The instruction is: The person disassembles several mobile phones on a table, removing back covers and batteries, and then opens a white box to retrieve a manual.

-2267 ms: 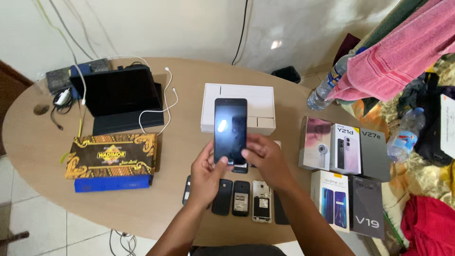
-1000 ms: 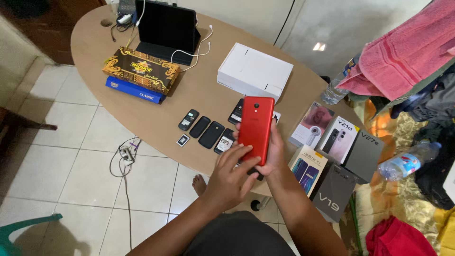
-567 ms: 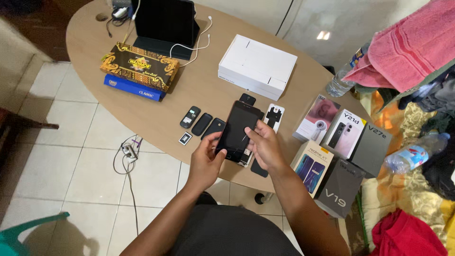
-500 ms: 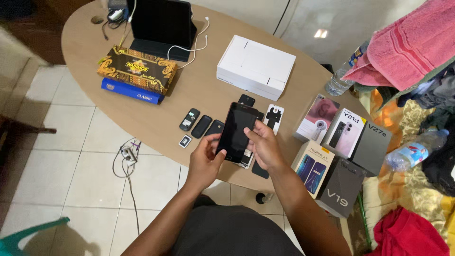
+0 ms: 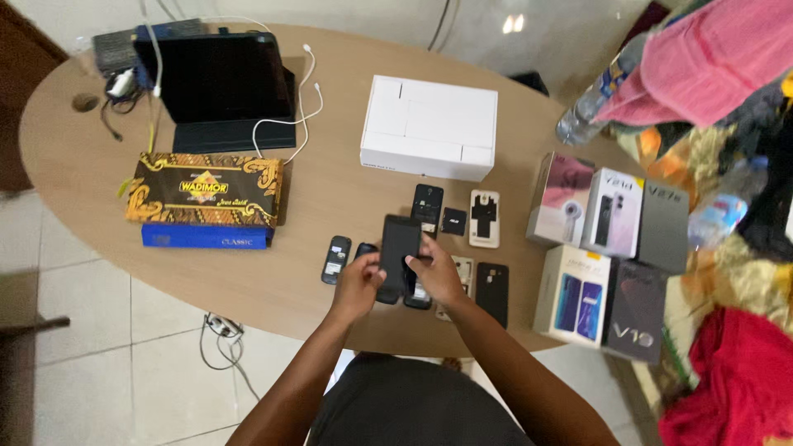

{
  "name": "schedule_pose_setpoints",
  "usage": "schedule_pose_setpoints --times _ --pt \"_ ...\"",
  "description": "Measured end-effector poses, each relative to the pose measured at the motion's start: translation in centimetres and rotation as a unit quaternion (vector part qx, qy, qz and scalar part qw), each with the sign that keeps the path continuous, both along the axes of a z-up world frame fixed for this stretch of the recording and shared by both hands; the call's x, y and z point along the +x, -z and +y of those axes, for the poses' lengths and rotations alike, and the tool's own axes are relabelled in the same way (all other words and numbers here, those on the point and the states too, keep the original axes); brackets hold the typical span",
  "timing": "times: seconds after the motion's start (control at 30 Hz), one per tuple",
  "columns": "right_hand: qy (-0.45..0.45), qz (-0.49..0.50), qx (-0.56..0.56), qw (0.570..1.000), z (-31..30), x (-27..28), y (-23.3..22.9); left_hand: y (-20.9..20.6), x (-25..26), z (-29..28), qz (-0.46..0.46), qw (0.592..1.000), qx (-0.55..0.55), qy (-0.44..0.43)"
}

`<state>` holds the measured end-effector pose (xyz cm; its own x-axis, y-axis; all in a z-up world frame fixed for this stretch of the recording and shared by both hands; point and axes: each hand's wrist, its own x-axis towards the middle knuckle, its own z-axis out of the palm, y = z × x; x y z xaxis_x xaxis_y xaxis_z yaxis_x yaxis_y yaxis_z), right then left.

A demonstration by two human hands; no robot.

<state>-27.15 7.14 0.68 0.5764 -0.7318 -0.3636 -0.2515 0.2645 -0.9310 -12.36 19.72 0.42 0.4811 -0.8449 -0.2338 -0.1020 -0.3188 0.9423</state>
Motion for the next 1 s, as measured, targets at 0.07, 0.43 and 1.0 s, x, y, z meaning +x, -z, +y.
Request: schedule_pose_setpoints --times 0.07,0.43,1.0 --pt "0.034 0.027 -0.042 0.998 -0.1 2.0 2.7 3.2 2.4 -2.0 0.033 0.999 0.043 -0.007" --pt "-0.081 0.206 -0.374 0.901 -4.8 8.0 13.5 13.1 10.2 -13.3 -0.072 0.993 0.084 0.031" --pt "-0.268 0.240 -0.479 0.801 -5.4 8.3 14.1 5.5 9.2 -12.5 -0.356 0.880 0.251 0.188"
